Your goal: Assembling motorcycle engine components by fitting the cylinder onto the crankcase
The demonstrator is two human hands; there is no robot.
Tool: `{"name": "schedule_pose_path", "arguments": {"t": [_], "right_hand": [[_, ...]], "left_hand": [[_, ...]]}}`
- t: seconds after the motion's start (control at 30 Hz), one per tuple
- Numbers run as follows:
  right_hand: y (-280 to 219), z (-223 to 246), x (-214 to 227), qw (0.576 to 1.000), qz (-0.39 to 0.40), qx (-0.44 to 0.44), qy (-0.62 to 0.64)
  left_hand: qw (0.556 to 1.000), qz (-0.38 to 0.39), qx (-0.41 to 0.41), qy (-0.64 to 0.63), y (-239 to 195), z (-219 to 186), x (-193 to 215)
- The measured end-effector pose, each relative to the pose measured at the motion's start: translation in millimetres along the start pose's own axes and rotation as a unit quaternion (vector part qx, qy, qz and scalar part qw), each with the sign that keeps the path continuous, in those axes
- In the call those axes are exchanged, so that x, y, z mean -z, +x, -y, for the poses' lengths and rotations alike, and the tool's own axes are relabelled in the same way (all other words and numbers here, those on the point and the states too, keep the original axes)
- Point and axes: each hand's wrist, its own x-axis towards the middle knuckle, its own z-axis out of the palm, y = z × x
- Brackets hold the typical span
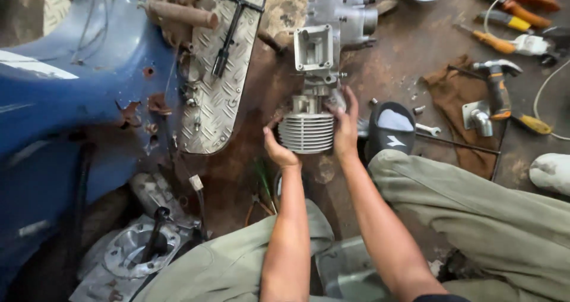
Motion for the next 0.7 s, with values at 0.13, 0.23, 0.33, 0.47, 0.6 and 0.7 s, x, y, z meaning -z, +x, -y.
{"name": "schedule_pose_path", "arguments": {"t": [0.13,0.23,0.33,0.47,0.6,0.7], "right_hand": [[-16.9,22.5,-2.1,0.985,-0.045,-0.164,-0.020],[11.2,5.2,-2.3,0.938,-0.064,-0.297,-0.168],[44.4,-18.6,27.3,0.902,0.055,-0.333,-0.270],[63.9,-9.3,44.6,0.880,0.158,-0.284,-0.348],[58.7,-31.7,48.8,0.888,0.140,-0.324,-0.293],[56.9,12.0,36.9,0.929,0.063,-0.336,-0.143]], "left_hand": [[0.999,0.009,0.029,0.019,-1.8,-9.2,-1.1],[0.948,-0.018,0.301,-0.107,5.4,8.4,16.3],[0.880,-0.025,0.470,-0.065,13.7,-13.7,7.2],[0.877,-0.033,0.466,-0.113,20.7,11.9,22.1],[0.861,-0.101,0.478,-0.145,17.4,6.7,23.6],[0.861,-0.132,0.447,-0.203,4.3,-6.4,4.2]]}}
